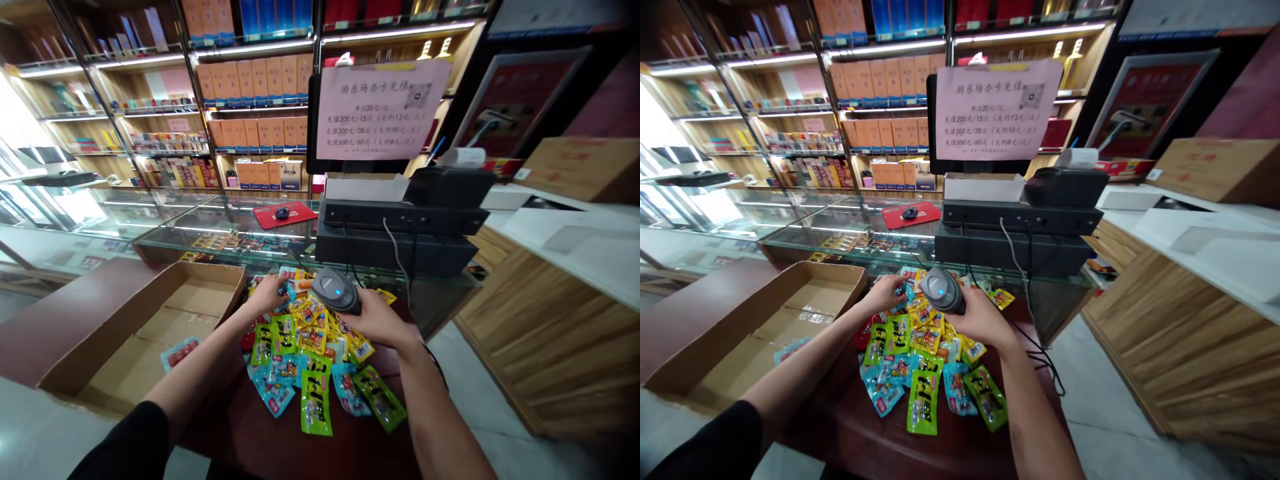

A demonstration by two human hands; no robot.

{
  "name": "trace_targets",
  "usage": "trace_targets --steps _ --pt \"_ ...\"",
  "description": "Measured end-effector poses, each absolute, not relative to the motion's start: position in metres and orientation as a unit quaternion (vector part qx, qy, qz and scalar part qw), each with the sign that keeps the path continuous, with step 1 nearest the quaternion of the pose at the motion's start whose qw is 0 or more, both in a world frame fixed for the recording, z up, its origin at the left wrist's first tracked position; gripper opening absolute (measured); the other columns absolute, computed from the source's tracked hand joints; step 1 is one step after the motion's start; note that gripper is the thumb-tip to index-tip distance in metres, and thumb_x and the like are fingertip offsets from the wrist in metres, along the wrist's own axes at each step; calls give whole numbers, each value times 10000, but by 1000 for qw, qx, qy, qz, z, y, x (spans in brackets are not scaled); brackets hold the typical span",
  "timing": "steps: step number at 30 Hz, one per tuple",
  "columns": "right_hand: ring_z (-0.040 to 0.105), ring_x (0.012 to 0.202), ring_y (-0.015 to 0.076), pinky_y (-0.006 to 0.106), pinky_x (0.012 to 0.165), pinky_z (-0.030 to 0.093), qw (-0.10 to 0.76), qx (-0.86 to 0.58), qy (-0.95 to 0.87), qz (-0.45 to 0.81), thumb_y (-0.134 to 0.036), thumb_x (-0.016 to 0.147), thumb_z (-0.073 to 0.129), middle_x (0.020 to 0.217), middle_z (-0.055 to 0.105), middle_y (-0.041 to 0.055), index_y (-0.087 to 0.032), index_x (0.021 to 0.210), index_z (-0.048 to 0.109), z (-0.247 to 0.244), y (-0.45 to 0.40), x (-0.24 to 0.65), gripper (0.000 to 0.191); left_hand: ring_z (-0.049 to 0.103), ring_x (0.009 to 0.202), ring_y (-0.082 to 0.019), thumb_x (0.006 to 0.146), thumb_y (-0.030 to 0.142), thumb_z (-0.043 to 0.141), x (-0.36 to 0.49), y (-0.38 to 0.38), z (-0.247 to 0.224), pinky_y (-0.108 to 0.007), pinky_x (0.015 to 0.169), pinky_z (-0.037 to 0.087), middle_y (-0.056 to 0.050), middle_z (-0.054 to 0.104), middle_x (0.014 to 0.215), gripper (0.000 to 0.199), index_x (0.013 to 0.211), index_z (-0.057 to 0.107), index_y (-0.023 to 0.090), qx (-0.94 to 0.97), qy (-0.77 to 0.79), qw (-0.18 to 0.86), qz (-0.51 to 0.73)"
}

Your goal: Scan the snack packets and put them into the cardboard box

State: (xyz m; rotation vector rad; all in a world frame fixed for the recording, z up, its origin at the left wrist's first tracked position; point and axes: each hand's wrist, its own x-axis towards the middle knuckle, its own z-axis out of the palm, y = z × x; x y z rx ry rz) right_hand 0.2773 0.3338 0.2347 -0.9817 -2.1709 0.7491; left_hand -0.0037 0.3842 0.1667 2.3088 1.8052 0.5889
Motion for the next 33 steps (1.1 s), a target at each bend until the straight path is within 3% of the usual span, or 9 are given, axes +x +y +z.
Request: trace_targets --steps 5,9,12,18,25,33 --pt "657 921 248 328 799 497 296 -386 -825 288 -219 713 651 988 722 47 -187 1026 682 231 334 271 316 599 656 -187 609 336 751 -21 380 184 -270 611 438 -28 642 668 240 745 665 158 693 636 221 258" --pt "646 969 256 333 815 488 277 -373 -830 309 -246 724 653 1045 714 48 -200 1052 674 232 330 261 332 563 538 -119 535 362 829 -38 380 200 -239 532 453 19 595 616 386 712 546 168 560 583 419 413" --pt "655 910 254 315 763 488 261 -379 -833 307 -233 709 655 976 725 51 -193 1012 682 230 327 252 306 589 579 -100 478 311 877 -43 376 214 -225 552 488 35 590 661 474 743 511 167 472 531 490 504" --pt "660 830 238 298 691 467 234 -388 -848 277 -225 685 652 886 722 44 -187 938 678 220 325 239 257 654 743 -134 516 292 878 -48 356 220 -256 680 542 -53 682 873 485 905 652 111 444 481 538 531" --pt "665 814 234 292 658 453 237 -387 -848 273 -239 690 652 871 725 39 -194 917 676 221 323 236 232 661 755 -147 563 292 859 -53 352 210 -280 702 547 -56 698 872 421 901 679 118 436 464 536 554" --pt "669 805 239 288 655 459 238 -393 -844 276 -205 671 649 862 730 47 -184 886 686 224 323 236 220 662 726 -155 525 259 873 -48 354 209 -306 725 549 -51 697 810 436 880 668 111 429 444 556 557"
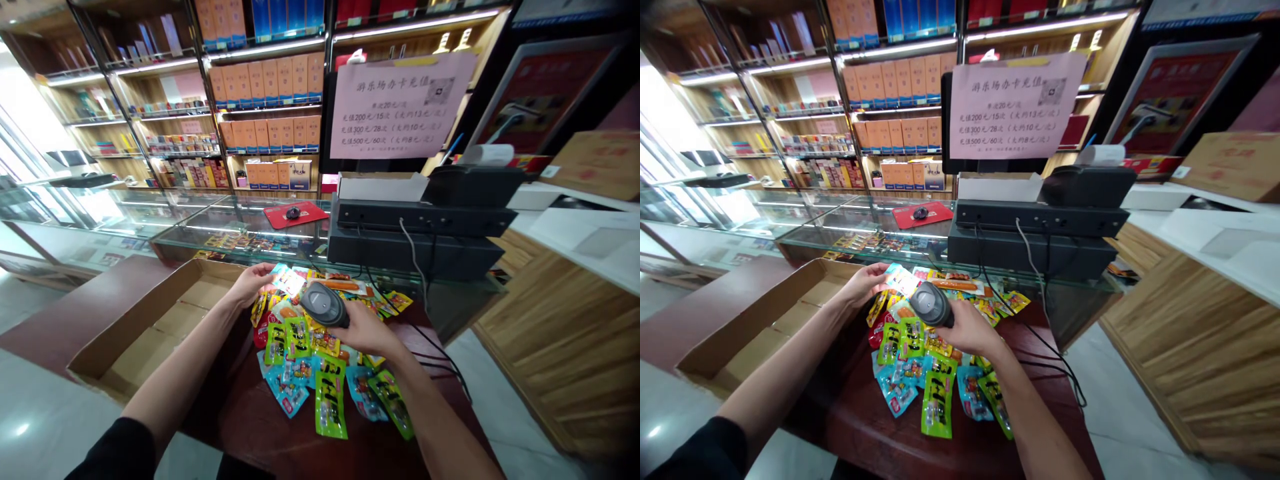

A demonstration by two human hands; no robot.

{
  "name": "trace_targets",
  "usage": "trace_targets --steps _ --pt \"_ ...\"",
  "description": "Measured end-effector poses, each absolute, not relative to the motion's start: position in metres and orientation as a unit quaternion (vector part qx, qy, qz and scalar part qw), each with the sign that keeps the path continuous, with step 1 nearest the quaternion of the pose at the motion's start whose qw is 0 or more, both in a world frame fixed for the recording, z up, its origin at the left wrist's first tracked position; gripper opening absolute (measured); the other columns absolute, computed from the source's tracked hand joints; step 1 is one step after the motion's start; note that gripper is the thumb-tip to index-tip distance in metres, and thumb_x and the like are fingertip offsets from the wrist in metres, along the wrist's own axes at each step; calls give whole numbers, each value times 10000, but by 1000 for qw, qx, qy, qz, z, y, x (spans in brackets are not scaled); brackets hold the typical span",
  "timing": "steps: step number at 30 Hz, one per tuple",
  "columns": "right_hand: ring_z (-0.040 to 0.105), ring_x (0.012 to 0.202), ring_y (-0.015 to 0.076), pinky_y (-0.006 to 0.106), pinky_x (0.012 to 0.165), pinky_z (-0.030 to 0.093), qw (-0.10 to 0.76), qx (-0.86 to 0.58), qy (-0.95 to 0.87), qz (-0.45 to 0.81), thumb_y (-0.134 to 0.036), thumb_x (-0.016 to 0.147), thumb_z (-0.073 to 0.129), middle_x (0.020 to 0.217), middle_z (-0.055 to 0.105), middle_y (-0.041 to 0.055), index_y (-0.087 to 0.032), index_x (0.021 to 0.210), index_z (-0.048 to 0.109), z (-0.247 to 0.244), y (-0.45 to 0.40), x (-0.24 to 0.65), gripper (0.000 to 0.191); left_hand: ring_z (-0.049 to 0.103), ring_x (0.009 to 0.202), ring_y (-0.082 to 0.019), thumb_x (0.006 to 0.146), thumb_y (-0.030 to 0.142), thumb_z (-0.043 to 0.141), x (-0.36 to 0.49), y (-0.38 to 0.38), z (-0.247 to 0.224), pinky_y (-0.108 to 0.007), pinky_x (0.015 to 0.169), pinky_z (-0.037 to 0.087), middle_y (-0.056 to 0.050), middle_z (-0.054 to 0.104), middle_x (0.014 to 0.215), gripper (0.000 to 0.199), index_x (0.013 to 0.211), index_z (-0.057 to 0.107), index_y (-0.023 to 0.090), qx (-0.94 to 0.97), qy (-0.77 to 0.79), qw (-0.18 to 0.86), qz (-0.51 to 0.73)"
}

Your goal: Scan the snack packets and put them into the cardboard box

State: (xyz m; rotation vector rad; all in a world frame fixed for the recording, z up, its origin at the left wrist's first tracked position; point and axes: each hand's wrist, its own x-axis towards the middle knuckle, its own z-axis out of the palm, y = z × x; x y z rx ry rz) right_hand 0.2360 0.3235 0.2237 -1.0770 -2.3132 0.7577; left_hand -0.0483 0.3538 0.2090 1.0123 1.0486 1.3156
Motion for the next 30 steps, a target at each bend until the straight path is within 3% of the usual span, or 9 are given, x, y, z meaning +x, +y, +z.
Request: trace_targets --steps 6,11,17,22,26,30 --pt "666 865 245 295 696 477 239 -382 -844 290 -214 682 651 925 731 46 -183 944 685 220 325 237 266 659 729 -150 587 308 846 -49 352 210 -290 678 545 -54 690 869 410 901 664 118 453 455 548 536" --pt "661 861 240 299 711 482 248 -373 -846 288 -223 697 644 925 725 43 -183 981 676 218 326 239 288 655 736 -142 533 314 870 -55 343 224 -266 685 538 -55 695 857 451 883 664 117 446 476 523 549" --pt "652 845 233 313 742 492 270 -356 -847 289 -214 706 640 928 724 34 -181 1021 675 220 326 244 319 666 758 -164 552 371 851 -110 309 246 -271 700 545 -80 711 886 463 908 689 124 467 555 418 547" --pt "653 882 249 339 788 499 283 -362 -841 284 -223 692 668 936 727 51 -172 1003 690 223 331 253 316 665 683 -168 518 361 858 -162 254 261 -247 583 541 -65 715 824 479 918 691 157 425 631 294 578" --pt "655 888 242 334 798 499 299 -360 -838 281 -212 691 658 958 724 52 -167 1019 681 224 336 262 332 636 589 -137 536 341 848 -177 227 265 -224 519 522 -31 697 754 478 947 675 166 394 672 268 567" --pt "662 857 248 322 740 507 304 -377 -830 276 -237 707 649 886 727 45 -179 969 684 224 336 268 270 643 618 -137 513 355 858 -161 239 254 -248 573 550 -39 691 798 485 905 674 137 421 656 283 559"
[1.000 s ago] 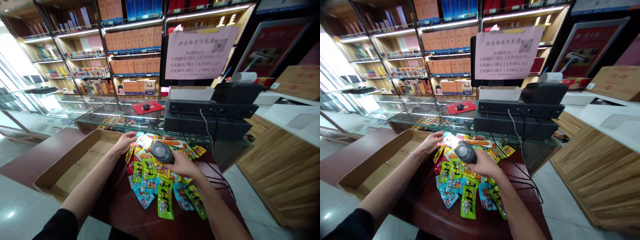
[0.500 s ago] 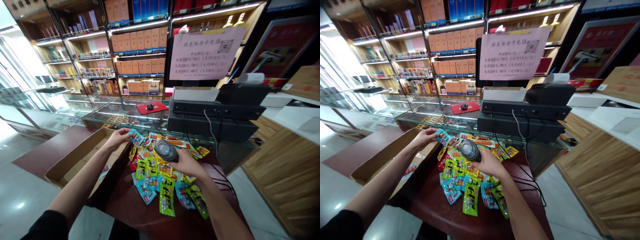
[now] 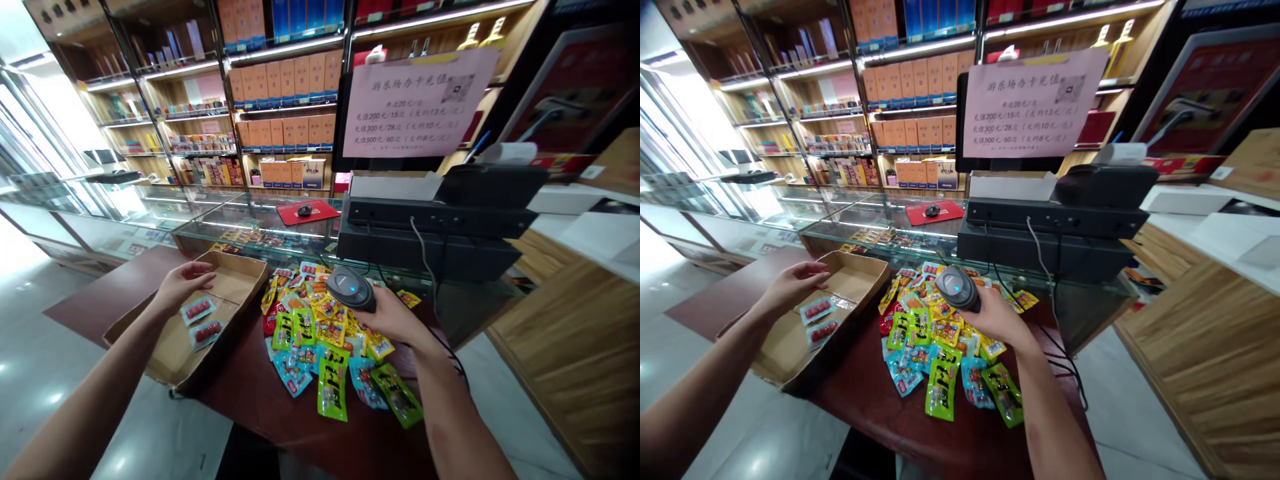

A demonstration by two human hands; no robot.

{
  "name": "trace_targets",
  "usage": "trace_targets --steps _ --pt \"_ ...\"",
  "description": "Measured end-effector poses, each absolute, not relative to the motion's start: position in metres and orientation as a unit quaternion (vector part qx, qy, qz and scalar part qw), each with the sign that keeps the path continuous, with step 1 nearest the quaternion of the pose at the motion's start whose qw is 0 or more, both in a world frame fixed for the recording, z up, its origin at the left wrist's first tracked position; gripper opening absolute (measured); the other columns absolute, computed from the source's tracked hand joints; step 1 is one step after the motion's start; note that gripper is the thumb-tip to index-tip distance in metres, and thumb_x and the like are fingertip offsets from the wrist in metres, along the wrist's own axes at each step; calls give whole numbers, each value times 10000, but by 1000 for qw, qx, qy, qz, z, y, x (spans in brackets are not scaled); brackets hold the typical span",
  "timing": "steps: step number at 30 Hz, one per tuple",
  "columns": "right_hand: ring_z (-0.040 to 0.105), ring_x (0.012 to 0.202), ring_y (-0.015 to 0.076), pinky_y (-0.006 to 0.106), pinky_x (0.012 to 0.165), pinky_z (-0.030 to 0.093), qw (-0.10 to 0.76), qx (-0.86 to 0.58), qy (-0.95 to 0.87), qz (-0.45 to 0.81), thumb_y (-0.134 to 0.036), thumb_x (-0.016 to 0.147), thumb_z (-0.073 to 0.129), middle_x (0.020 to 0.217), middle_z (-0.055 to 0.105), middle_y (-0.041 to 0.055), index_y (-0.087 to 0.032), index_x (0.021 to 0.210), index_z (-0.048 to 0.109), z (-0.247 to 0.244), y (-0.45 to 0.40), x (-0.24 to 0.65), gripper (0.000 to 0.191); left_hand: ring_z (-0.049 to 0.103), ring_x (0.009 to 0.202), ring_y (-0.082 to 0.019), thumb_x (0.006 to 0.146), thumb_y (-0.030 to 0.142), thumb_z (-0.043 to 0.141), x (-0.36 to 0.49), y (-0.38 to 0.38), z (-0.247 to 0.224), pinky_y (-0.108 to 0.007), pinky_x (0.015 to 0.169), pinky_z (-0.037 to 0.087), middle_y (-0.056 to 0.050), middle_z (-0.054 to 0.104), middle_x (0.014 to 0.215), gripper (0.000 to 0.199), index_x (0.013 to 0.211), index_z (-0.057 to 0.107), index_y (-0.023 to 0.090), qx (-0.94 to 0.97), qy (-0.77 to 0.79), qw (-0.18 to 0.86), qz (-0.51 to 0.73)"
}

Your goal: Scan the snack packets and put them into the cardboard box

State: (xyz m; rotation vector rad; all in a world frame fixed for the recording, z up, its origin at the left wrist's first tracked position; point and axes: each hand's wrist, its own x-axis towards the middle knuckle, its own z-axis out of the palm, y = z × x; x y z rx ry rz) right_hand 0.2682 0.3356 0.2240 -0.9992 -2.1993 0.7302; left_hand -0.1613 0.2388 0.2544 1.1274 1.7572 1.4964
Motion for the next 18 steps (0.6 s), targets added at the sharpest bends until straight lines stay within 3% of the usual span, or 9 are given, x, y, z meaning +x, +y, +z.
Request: trace_targets --steps 5,10,18 --pt "665 868 248 323 753 513 294 -362 -837 287 -218 712 640 902 731 34 -192 977 688 230 334 276 271 654 712 -157 544 385 840 -99 282 229 -283 656 563 -55 692 813 441 872 682 136 497 602 347 520" --pt "666 907 250 330 806 516 284 -363 -839 290 -222 710 653 955 733 29 -196 1025 681 233 337 291 317 658 708 -181 600 433 793 -20 325 199 -288 605 539 -66 697 807 423 882 662 146 569 565 417 428" --pt "654 938 249 362 831 512 268 -378 -832 305 -204 714 659 1029 718 48 -203 1081 669 234 337 306 367 657 726 -215 645 523 716 48 347 166 -282 619 465 -59 702 804 437 930 681 193 699 637 217 243"
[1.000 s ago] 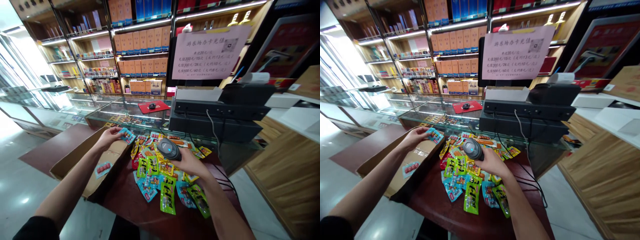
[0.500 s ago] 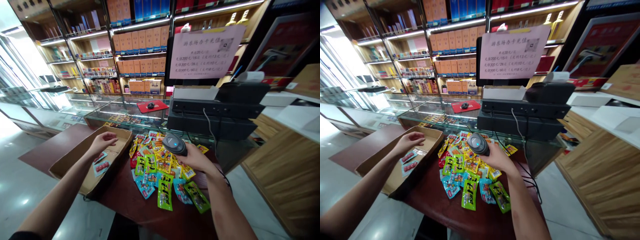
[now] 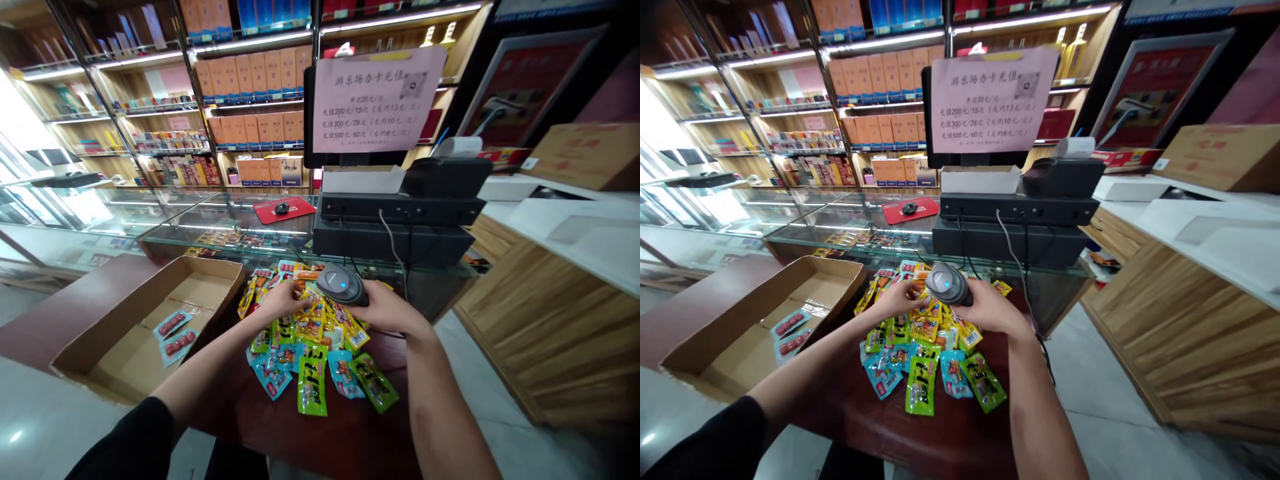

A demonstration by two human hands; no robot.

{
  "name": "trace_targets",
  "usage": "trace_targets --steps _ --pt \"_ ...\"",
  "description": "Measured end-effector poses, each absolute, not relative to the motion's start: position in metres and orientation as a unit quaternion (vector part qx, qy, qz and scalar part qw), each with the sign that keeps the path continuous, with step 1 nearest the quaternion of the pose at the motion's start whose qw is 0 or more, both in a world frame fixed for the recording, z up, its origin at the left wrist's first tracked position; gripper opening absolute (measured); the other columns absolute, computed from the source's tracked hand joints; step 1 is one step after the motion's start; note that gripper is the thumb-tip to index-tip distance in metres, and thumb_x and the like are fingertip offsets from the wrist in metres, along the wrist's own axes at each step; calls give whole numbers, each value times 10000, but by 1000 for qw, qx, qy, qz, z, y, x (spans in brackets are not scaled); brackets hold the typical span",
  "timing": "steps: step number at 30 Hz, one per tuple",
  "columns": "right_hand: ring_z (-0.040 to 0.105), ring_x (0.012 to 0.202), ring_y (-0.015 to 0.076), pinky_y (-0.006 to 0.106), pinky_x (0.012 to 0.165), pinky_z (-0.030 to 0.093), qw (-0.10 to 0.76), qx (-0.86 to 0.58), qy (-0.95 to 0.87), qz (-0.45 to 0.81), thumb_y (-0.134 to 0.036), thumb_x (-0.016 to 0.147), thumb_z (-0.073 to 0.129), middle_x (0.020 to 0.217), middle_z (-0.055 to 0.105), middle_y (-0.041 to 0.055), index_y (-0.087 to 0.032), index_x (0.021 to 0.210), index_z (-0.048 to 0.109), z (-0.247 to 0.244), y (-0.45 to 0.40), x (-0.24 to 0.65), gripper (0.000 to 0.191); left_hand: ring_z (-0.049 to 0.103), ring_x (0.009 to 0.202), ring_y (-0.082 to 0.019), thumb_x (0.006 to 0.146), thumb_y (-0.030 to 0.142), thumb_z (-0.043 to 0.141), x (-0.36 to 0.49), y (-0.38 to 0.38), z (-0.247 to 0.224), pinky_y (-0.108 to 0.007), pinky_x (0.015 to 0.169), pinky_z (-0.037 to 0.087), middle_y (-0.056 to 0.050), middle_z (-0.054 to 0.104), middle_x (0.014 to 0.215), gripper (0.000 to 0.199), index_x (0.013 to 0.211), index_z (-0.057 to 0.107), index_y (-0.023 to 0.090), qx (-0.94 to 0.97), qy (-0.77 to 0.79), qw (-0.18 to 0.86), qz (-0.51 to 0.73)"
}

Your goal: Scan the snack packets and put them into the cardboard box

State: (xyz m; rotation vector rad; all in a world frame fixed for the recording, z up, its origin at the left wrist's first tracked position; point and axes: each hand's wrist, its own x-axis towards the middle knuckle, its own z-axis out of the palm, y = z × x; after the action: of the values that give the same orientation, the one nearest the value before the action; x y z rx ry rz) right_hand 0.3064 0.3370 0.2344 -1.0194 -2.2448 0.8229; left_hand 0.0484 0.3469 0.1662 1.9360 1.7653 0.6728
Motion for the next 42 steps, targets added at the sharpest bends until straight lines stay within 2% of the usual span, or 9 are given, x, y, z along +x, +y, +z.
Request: trace_targets --steps 3,7,12,18,21,24,30,35,42 --pt "655 917 244 357 819 514 268 -377 -832 307 -207 705 670 1003 722 50 -196 1070 672 234 336 306 366 655 786 -231 623 413 746 56 345 164 -286 651 471 -88 701 878 466 1008 671 164 709 641 201 216" --pt "660 890 243 344 792 515 259 -377 -838 298 -217 704 669 997 723 47 -194 1057 673 235 335 303 354 652 789 -220 592 313 763 50 345 163 -281 679 482 -82 705 876 490 1044 677 144 678 654 244 229" --pt "660 911 250 321 795 505 240 -358 -858 281 -213 693 662 998 724 38 -196 1021 684 241 332 296 329 658 720 -206 534 357 813 15 343 179 -283 675 497 -43 708 744 400 857 735 134 614 630 360 312" --pt "648 959 266 324 802 488 202 -331 -879 278 -262 716 652 1028 714 44 -209 1052 679 238 324 272 342 671 706 -198 505 402 846 -28 321 214 -317 713 524 -61 736 813 528 938 731 121 496 603 455 429" --pt "652 917 261 311 739 483 194 -330 -882 275 -265 705 661 1001 715 48 -204 1083 659 234 319 259 383 671 690 -184 474 386 866 -39 311 221 -309 717 526 -63 740 813 544 930 734 121 477 604 465 438" --pt "654 845 240 299 698 471 193 -324 -886 272 -248 707 654 937 717 42 -205 1043 663 231 316 250 339 674 689 -183 476 382 868 -43 306 221 -302 705 529 -66 741 812 530 919 738 121 477 596 478 435" --pt "652 859 253 330 751 472 209 -331 -881 265 -238 691 674 970 717 60 -210 1082 659 231 314 245 392 683 701 -201 538 366 840 -46 301 216 -311 691 534 -68 743 838 482 948 735 135 494 575 497 421" --pt "656 863 251 314 728 476 208 -324 -879 281 -251 708 673 943 716 51 -208 1033 671 232 313 245 327 680 724 -201 564 281 807 -44 301 219 -283 685 516 -53 739 814 400 923 733 120 513 586 467 419" --pt "655 845 247 306 712 481 213 -315 -880 285 -240 697 671 941 718 44 -204 1050 669 234 313 245 355 661 705 -182 518 362 844 -53 293 230 -294 696 506 -68 734 813 468 896 723 114 488 594 464 440"
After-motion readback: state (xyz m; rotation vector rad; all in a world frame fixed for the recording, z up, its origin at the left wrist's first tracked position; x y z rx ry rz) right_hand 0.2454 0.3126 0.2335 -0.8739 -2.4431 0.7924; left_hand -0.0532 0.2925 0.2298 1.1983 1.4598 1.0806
